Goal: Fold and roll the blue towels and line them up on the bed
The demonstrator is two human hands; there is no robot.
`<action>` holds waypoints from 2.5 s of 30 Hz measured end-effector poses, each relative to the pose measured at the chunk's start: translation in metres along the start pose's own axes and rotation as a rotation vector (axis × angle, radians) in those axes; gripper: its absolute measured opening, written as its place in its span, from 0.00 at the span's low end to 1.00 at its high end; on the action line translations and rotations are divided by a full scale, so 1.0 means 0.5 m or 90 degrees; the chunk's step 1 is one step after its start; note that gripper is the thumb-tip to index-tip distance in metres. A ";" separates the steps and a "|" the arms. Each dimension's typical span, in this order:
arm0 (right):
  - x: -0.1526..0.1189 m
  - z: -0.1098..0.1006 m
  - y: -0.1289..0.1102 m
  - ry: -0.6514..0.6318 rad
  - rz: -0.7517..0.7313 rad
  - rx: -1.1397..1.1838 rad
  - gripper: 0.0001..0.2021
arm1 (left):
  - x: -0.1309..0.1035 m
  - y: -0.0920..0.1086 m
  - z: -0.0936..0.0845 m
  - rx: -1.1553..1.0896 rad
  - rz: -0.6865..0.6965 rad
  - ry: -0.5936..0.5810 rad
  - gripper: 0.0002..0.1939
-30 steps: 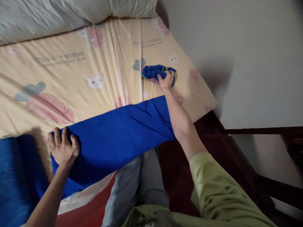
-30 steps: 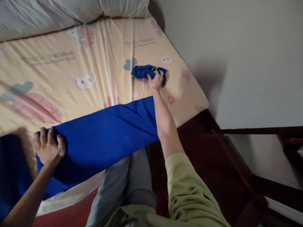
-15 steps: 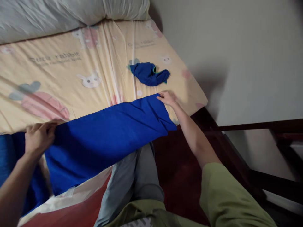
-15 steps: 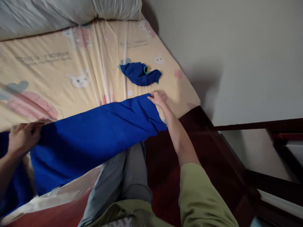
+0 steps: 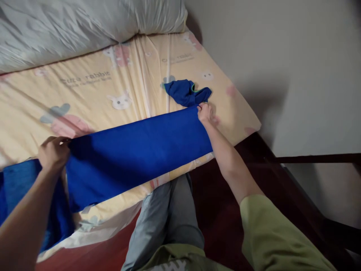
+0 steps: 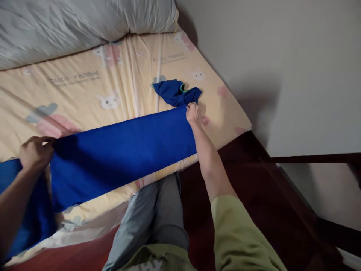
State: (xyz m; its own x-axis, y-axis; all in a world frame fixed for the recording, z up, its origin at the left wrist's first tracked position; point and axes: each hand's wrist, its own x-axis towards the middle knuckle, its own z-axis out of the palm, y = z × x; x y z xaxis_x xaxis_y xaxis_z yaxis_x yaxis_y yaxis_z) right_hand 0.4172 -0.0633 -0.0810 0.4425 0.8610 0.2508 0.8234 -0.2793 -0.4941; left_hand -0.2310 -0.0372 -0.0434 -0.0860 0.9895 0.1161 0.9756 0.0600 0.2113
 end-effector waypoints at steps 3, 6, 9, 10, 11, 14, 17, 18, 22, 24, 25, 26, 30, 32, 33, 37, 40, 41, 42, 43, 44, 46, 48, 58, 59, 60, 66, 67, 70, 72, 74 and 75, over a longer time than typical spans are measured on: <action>-0.060 0.024 -0.049 0.018 -0.001 -0.053 0.23 | -0.046 0.039 0.037 -0.061 0.021 0.046 0.28; -0.122 0.028 -0.059 -0.074 -0.086 -0.072 0.27 | -0.090 0.052 0.069 -0.094 0.109 0.011 0.30; -0.157 0.008 -0.031 -0.143 -0.087 -0.116 0.29 | -0.117 0.049 0.075 -0.114 0.102 -0.017 0.31; -0.164 -0.002 -0.019 -0.155 -0.074 -0.128 0.29 | -0.129 0.048 0.071 -0.119 0.083 -0.016 0.32; -0.173 -0.013 -0.009 -0.165 -0.065 -0.137 0.29 | -0.144 0.049 0.064 -0.122 0.068 -0.013 0.33; -0.219 -0.050 0.016 -0.176 -0.074 -0.157 0.30 | -0.233 0.056 0.042 -0.125 0.063 0.013 0.34; -0.295 -0.089 0.042 -0.179 -0.075 -0.165 0.31 | -0.372 0.061 0.034 -0.122 0.082 0.009 0.34; -0.319 -0.102 0.051 -0.189 -0.061 -0.166 0.31 | -0.418 0.062 0.035 -0.122 0.076 -0.001 0.34; -0.383 -0.148 0.066 -0.208 0.025 -0.143 0.33 | -0.550 0.064 0.041 -0.127 0.002 0.011 0.36; -0.406 -0.166 0.044 -0.179 0.059 -0.111 0.34 | -0.584 0.066 0.040 -0.150 -0.031 0.022 0.37; -0.423 -0.172 0.024 -0.153 0.072 -0.088 0.34 | -0.598 0.068 0.038 -0.168 -0.042 0.023 0.37; -0.447 -0.175 -0.002 -0.120 0.082 -0.059 0.34 | -0.613 0.069 0.035 -0.188 -0.050 0.020 0.37; -0.609 -0.153 -0.129 0.014 0.147 0.150 0.26 | -0.704 0.078 0.019 -0.298 -0.040 0.002 0.35; -0.703 -0.125 -0.194 0.015 0.229 0.337 0.21 | -0.758 0.086 0.011 -0.386 -0.025 -0.025 0.30; -0.743 -0.110 -0.223 -0.023 0.281 0.451 0.20 | -0.781 0.091 0.006 -0.441 -0.032 -0.046 0.28; -0.821 -0.078 -0.304 -0.195 0.443 0.831 0.17 | -0.808 0.106 -0.009 -0.701 -0.201 -0.106 0.20; -0.808 -0.076 -0.323 -0.238 0.504 0.924 0.11 | -0.758 0.105 -0.022 -0.938 -0.386 -0.061 0.17; -0.798 -0.076 -0.326 -0.256 0.520 0.931 0.10 | -0.735 0.103 -0.027 -1.013 -0.426 -0.048 0.14; -0.788 -0.074 -0.330 -0.274 0.532 0.932 0.08 | -0.712 0.101 -0.031 -1.076 -0.469 -0.042 0.10; -0.779 -0.070 -0.335 -0.289 0.542 0.928 0.07 | -0.691 0.099 -0.035 -1.117 -0.522 -0.037 0.07; -0.772 -0.065 -0.342 -0.298 0.551 0.920 0.07 | -0.673 0.098 -0.038 -1.141 -0.574 -0.032 0.05; -0.761 -0.052 -0.359 -0.287 0.577 0.896 0.06 | -0.646 0.097 -0.041 -1.150 -0.659 -0.016 0.04; -0.755 -0.037 -0.378 -0.253 0.607 0.875 0.05 | -0.629 0.098 -0.039 -1.138 -0.693 0.005 0.06; -0.747 -0.002 -0.398 -0.133 0.661 0.861 0.08 | -0.593 0.082 -0.031 -1.039 -0.680 0.121 0.10; -0.750 -0.001 -0.397 -0.126 0.663 0.859 0.08 | -0.594 0.079 -0.031 -1.028 -0.679 0.128 0.10; -0.753 0.001 -0.396 -0.121 0.665 0.856 0.08 | -0.597 0.076 -0.030 -1.017 -0.679 0.135 0.10; -0.773 0.008 -0.399 -0.113 0.669 0.851 0.09 | -0.632 0.067 -0.022 -0.962 -0.702 0.167 0.08; -0.777 0.010 -0.400 -0.109 0.666 0.850 0.10 | -0.638 0.067 -0.020 -0.955 -0.704 0.171 0.07; -0.791 0.012 -0.401 -0.097 0.637 0.852 0.12 | -0.655 0.067 -0.012 -0.932 -0.705 0.180 0.08; -0.801 0.011 -0.403 -0.094 0.620 0.865 0.14 | -0.665 0.067 -0.008 -0.913 -0.701 0.185 0.08; -0.810 0.010 -0.406 -0.094 0.622 0.884 0.14 | -0.676 0.067 -0.004 -0.890 -0.687 0.185 0.09; -0.813 0.009 -0.408 -0.095 0.625 0.893 0.14 | -0.682 0.067 -0.003 -0.878 -0.677 0.181 0.10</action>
State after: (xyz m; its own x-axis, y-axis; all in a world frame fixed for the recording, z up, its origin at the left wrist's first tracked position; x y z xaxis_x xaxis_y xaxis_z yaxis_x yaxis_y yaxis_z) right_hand 0.0680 -0.3544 -0.0859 0.4507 0.6603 -0.6008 -0.6668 -0.1985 -0.7184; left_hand -0.1692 -0.3729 -0.0746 -0.6874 0.5391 -0.4866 -0.3745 0.3110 0.8735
